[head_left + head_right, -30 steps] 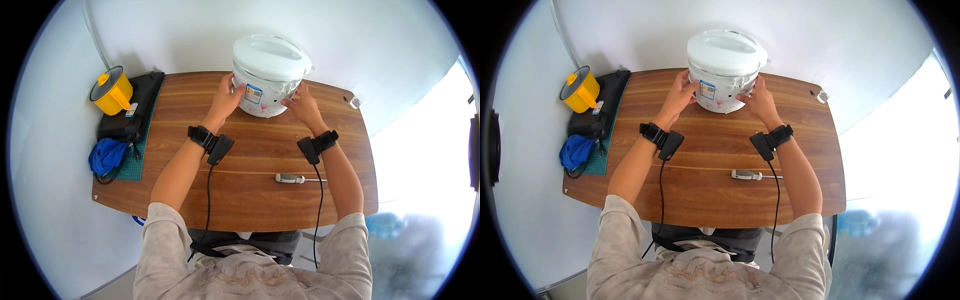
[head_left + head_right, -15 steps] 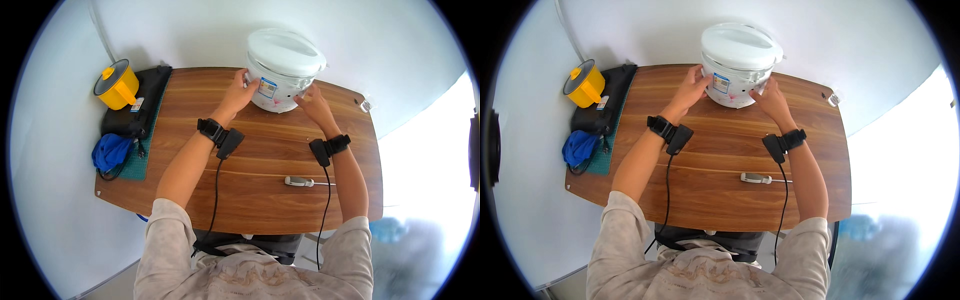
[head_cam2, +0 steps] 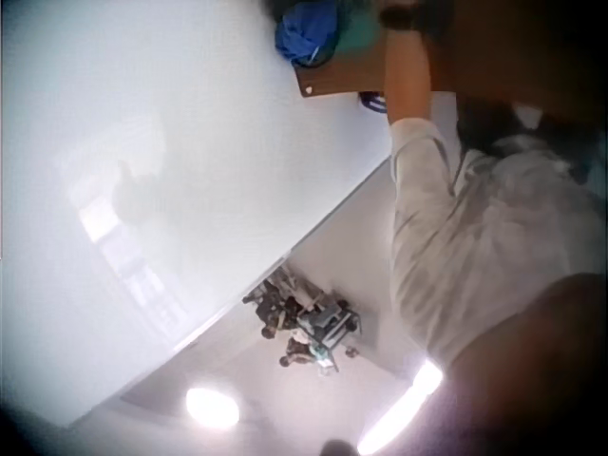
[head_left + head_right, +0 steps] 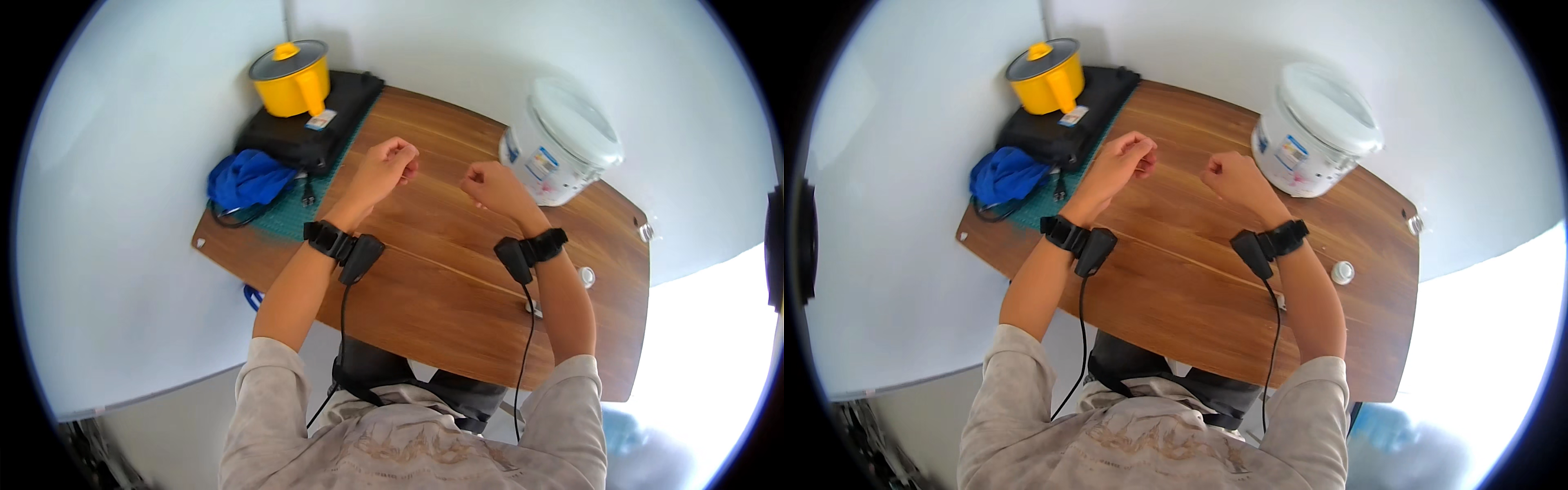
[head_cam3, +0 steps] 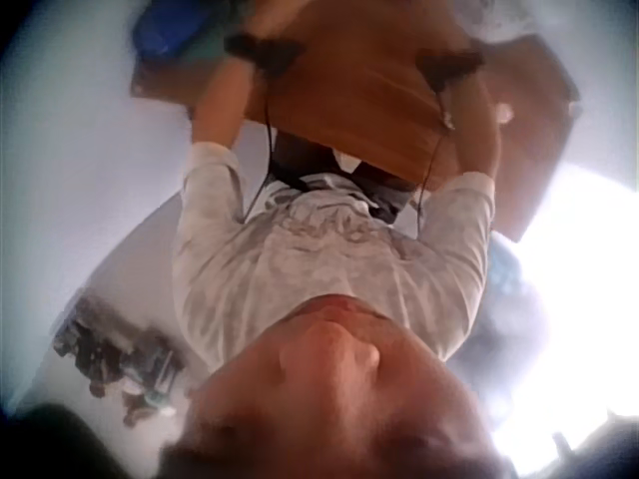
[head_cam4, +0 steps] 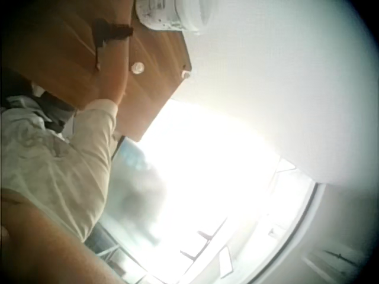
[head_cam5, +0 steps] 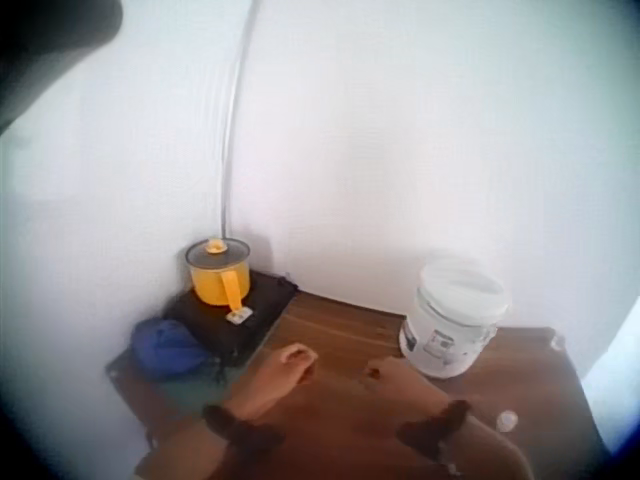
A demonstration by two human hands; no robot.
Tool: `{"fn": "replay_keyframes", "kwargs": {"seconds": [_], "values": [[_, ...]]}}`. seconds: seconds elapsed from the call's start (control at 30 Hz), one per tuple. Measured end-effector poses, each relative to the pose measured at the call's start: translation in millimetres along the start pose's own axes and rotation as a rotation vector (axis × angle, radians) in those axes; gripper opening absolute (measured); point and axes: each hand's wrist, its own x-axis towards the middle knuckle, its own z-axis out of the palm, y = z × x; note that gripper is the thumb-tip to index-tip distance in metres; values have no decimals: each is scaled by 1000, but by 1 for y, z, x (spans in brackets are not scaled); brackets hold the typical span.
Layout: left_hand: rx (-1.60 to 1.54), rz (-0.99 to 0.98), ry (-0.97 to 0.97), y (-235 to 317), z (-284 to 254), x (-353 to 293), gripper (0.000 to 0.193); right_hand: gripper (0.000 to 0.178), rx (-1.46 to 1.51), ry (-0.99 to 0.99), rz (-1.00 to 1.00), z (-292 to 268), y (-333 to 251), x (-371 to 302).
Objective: The person assembles a white rice cooker by attaching a small white cap, securing a perforated metal plate with screws, and placing the lid on the main body. They then handle a yellow pot, removing its glass lid and using a screwdriver on the pot's base.
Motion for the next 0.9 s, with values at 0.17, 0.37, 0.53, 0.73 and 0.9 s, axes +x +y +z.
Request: {"fn": "replay_keyframes", "kwargs": {"seconds": [0.17,0.37,0.53,0.73,0.9], "values": [[-11,-50,192,13,-69,-60,20,20,229,-130,-120,67,-74,56],[-68,-53,425,7,-129,-58,19,18,638,-125,-38,127,-129,113],[-135,17,532,7,-151,-16,27,30,663,68,-61,150,-141,164],[3,42,609,-14,-167,35,42,53,693,166,-140,160,-146,204],[137,188,615,-20,-166,59,45,55,620,43,-229,158,-146,212]]}}
